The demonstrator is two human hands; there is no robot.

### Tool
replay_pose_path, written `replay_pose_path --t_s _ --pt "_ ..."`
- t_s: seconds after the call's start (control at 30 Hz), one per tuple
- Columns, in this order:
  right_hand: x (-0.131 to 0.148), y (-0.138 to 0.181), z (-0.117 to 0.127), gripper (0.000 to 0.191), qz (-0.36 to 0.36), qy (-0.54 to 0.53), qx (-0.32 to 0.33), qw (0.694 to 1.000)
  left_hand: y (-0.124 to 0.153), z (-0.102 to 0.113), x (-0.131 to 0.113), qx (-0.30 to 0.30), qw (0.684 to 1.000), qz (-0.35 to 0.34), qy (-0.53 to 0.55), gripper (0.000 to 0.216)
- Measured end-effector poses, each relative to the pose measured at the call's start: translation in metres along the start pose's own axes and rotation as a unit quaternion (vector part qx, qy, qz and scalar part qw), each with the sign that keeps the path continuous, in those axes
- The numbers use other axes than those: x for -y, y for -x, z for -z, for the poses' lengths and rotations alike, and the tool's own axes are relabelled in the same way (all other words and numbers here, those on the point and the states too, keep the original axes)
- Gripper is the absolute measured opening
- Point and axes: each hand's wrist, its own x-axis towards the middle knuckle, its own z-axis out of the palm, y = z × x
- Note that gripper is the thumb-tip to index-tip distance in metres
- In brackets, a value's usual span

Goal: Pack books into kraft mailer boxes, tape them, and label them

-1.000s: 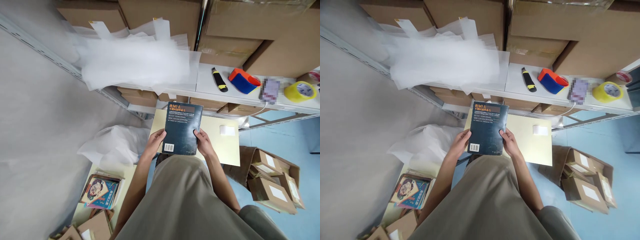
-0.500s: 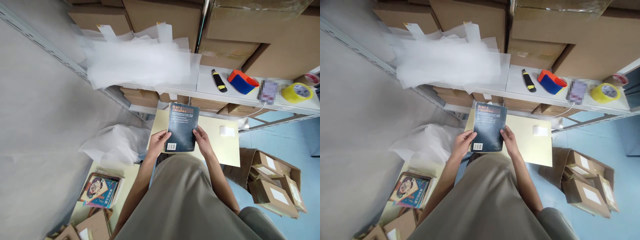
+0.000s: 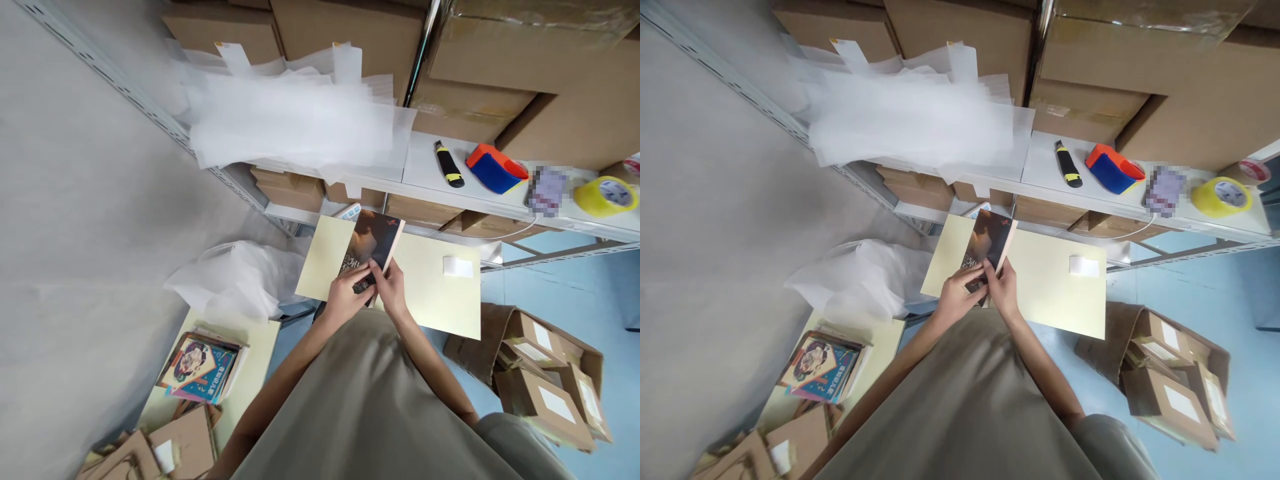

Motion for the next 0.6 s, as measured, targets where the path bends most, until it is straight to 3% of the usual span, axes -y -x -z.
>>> replay_pose_path --t_s 0.1,0.23,0.3,0.43,0.6 --pt "-0.003 -0.007 0.009 0.048 -0.004 -0.053 0.009 0.999 -0.005 0.013 0.009 0.020 0.999 0.010 0.046 0.047" --pt "0.005 -0.009 0.025 0.054 -0.061 -0.126 0.073 0.987 -0.018 0.041 0.020 -0.100 0.992 0.036 0.062 0.055" --pt "0.012 -0.008 0.034 0.054 -0.096 -0.145 0.108 0.979 -0.023 0.054 0.022 -0.119 0.988 0.051 0.089 0.062" --pt "0.020 -0.009 0.047 0.054 -0.117 -0.139 0.141 0.973 -0.025 0.069 0.017 -0.043 0.977 0.109 0.180 0.067" --pt "0.022 -0.012 0.055 0.058 -0.126 -0.149 0.147 0.970 -0.023 0.065 0.007 0.022 0.958 0.162 0.234 0.053"
